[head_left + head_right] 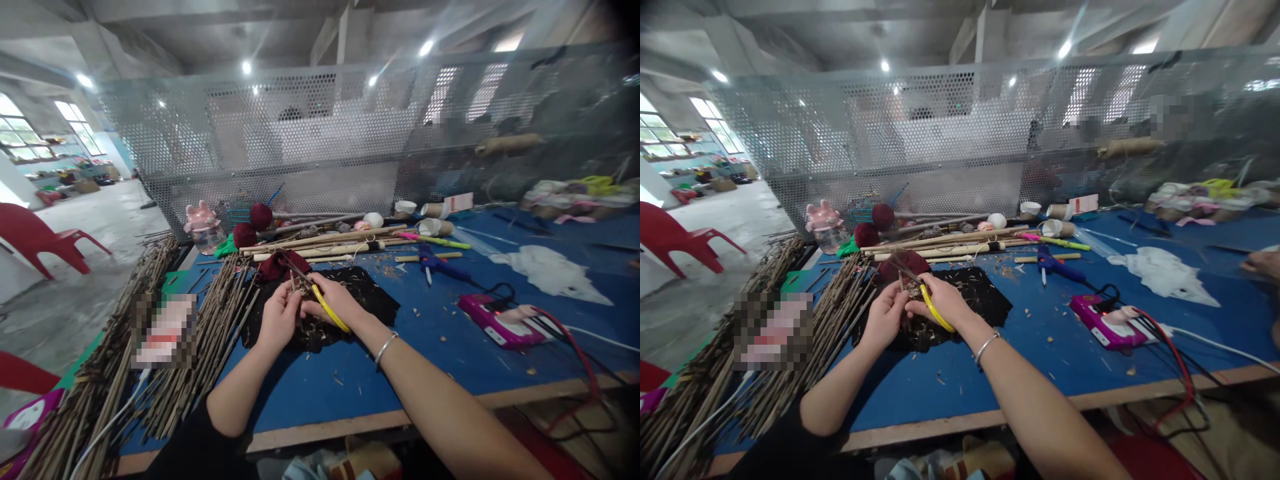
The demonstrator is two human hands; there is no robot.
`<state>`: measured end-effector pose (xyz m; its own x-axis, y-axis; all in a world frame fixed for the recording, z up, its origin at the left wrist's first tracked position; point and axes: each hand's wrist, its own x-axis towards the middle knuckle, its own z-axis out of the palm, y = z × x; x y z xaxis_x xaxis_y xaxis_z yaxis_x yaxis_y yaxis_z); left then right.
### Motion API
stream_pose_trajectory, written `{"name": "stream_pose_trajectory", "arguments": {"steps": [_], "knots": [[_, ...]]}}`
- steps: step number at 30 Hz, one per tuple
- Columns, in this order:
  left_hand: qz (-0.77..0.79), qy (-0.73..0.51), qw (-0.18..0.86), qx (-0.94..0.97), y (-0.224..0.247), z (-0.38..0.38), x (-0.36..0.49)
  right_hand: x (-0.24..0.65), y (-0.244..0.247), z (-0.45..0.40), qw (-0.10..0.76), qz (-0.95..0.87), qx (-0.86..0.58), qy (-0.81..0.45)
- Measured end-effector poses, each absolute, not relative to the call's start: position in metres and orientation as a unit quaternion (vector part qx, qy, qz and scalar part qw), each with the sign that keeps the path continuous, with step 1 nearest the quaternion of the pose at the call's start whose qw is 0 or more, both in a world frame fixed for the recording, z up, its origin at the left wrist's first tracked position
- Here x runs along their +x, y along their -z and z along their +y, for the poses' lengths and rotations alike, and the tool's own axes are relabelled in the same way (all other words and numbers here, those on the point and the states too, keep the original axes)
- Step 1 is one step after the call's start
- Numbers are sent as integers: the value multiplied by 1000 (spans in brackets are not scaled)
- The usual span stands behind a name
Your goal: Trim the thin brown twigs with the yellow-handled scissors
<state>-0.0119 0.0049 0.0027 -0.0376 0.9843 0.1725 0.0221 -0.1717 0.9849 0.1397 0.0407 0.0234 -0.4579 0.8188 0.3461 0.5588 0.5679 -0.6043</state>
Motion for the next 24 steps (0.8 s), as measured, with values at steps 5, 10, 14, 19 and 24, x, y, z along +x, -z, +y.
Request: {"name": "stream_pose_trajectory", "arguments": {"steps": [5, 10, 14, 19, 24], "knots": [[449, -567, 481, 495, -4, 7, -12, 139, -18, 44, 322, -842, -382, -205], [422, -557, 517, 495, -3, 6, -10, 136, -17, 41, 324, -855, -359, -188], [412, -560, 496, 521, -1, 7, -10, 134, -18, 39, 329, -857, -363, -156], [443, -548, 462, 538, -4, 6, -11, 134, -18, 39, 326, -858, -374, -131], [451, -538, 480, 526, -5, 3, -12, 133, -15, 40, 317, -847, -400, -146]]}}
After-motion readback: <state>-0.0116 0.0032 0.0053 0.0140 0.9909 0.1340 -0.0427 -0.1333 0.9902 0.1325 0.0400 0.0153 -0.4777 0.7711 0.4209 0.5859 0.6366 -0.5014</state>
